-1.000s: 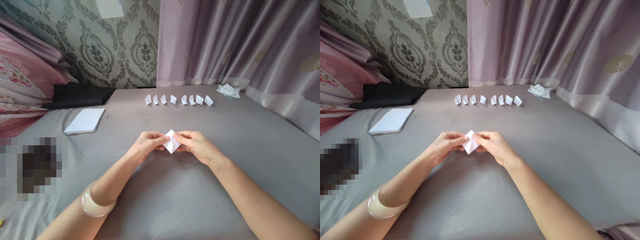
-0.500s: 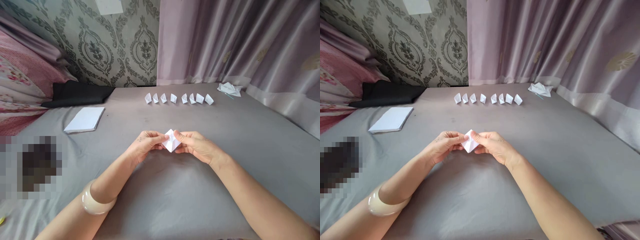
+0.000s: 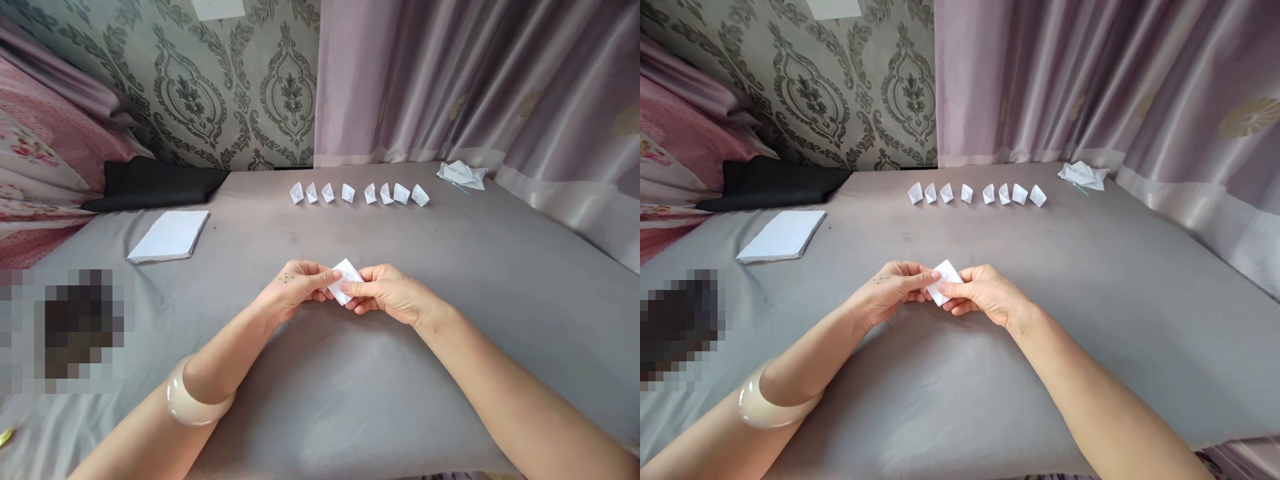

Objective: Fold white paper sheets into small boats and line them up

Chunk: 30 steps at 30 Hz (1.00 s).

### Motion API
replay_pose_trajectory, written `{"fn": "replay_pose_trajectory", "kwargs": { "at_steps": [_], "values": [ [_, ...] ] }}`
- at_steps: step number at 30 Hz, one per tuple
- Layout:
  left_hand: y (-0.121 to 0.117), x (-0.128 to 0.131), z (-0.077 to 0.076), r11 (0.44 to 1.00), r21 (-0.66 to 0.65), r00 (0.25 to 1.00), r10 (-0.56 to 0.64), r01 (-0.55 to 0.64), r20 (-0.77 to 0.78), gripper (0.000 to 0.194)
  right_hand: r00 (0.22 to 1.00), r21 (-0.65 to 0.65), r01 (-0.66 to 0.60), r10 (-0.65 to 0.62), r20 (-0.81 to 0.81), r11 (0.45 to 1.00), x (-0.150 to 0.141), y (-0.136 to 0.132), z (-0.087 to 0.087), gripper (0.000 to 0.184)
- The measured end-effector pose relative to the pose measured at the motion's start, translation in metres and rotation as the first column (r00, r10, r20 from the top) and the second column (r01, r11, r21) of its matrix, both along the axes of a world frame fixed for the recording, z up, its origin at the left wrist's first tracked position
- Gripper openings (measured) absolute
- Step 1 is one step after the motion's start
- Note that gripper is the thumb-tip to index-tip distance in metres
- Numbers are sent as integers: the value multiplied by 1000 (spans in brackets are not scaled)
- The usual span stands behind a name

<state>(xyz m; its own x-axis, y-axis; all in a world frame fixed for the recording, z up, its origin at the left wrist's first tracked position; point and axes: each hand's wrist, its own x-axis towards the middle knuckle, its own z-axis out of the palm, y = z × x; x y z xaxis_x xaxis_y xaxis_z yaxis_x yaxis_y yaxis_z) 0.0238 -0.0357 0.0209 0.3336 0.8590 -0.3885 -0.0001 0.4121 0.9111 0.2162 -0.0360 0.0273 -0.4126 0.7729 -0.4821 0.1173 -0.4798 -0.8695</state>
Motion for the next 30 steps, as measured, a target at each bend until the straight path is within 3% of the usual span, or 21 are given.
{"fn": "replay_pose_trajectory", "kwargs": {
  "at_steps": [4, 8, 13, 17, 23, 30],
  "values": [
    [1, -2, 0, 1000, -4, 999, -30, 30, 15, 31, 1000, 30, -2, 2, 16, 1000, 3, 1, 1, 22],
    [2, -3, -2, 999, 7, 1000, 31, -31, -1, 29, 999, 58, -23, 25, -35, 998, 6, 2, 3, 27],
    [2, -3, -2, 1000, -5, 1000, 15, -15, 25, 28, 997, 91, 82, -82, -4, 992, 5, 3, 4, 23],
    [2, -3, -1, 1000, 1, 1000, 12, -12, 22, 28, 994, 69, 112, -113, 3, 991, 4, 3, 4, 21],
    [0, 1, 1, 997, 46, 998, 66, -65, -13, 31, 994, -8, 15, -16, -111, 1000, -1, 1, -1, 25],
    [0, 1, 0, 999, 37, 999, 31, -31, -21, 31, 995, -5, 95, -95, -43, 995, 0, 2, -6, 26]
  ]
}}
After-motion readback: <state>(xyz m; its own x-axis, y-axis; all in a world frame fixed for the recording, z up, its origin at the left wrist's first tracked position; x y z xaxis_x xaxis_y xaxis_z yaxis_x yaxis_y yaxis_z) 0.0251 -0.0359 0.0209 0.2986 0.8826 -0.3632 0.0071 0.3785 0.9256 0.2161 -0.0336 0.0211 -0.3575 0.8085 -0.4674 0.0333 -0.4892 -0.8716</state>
